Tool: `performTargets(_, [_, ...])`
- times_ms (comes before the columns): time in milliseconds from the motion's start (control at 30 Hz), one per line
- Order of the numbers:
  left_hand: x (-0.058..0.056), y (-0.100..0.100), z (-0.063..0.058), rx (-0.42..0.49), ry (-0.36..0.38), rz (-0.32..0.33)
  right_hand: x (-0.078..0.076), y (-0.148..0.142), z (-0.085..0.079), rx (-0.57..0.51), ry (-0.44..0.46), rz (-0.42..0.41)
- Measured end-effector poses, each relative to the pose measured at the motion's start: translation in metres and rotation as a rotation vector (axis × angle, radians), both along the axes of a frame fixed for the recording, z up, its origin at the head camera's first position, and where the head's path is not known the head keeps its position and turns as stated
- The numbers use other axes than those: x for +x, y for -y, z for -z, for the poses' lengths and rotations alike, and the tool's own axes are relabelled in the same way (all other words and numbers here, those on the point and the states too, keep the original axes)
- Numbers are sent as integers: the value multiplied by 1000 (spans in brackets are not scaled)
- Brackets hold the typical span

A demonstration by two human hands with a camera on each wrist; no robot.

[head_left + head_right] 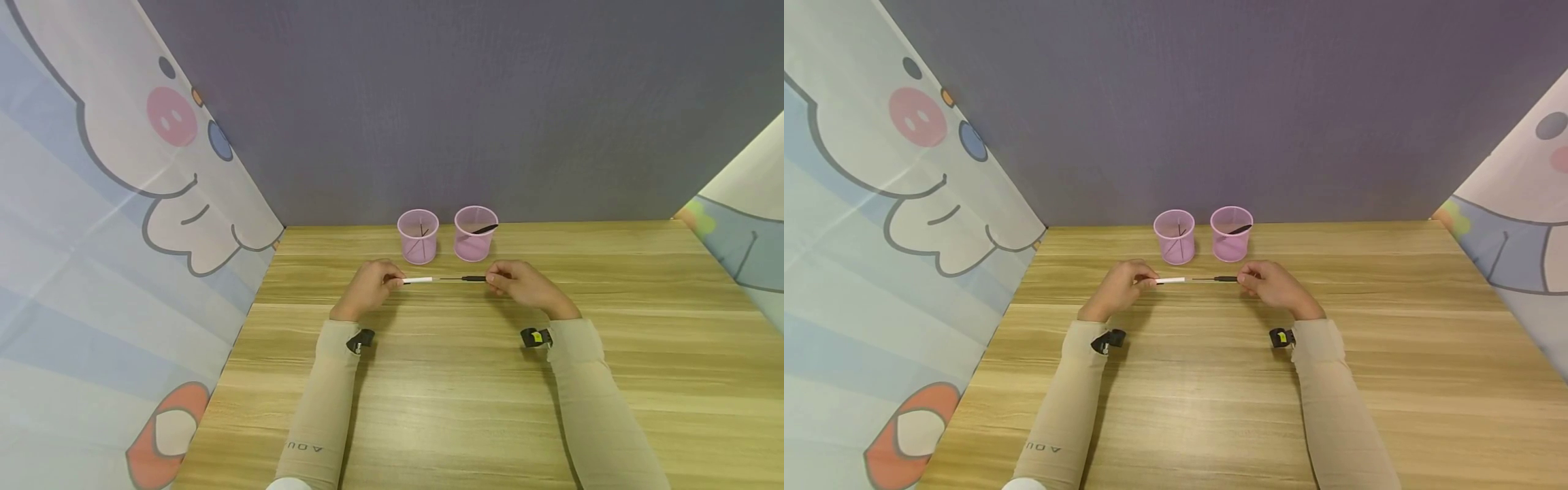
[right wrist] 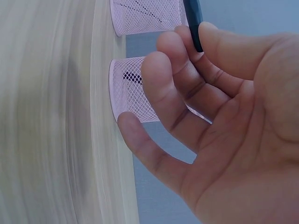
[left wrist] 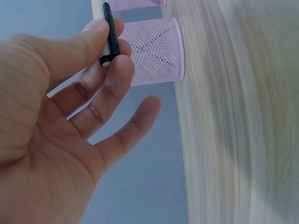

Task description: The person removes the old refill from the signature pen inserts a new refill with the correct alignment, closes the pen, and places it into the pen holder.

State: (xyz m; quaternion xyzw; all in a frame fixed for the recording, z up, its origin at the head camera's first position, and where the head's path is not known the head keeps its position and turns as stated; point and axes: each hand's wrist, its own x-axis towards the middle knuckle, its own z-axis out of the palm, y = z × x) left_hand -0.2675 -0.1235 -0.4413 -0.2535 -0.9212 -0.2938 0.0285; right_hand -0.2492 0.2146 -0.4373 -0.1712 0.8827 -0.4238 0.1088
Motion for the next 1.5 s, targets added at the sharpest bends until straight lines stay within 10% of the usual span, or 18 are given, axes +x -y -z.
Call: performTargets(1500, [2,-13,7,-72,-23,52,-2,-4,3,-21,-3,4])
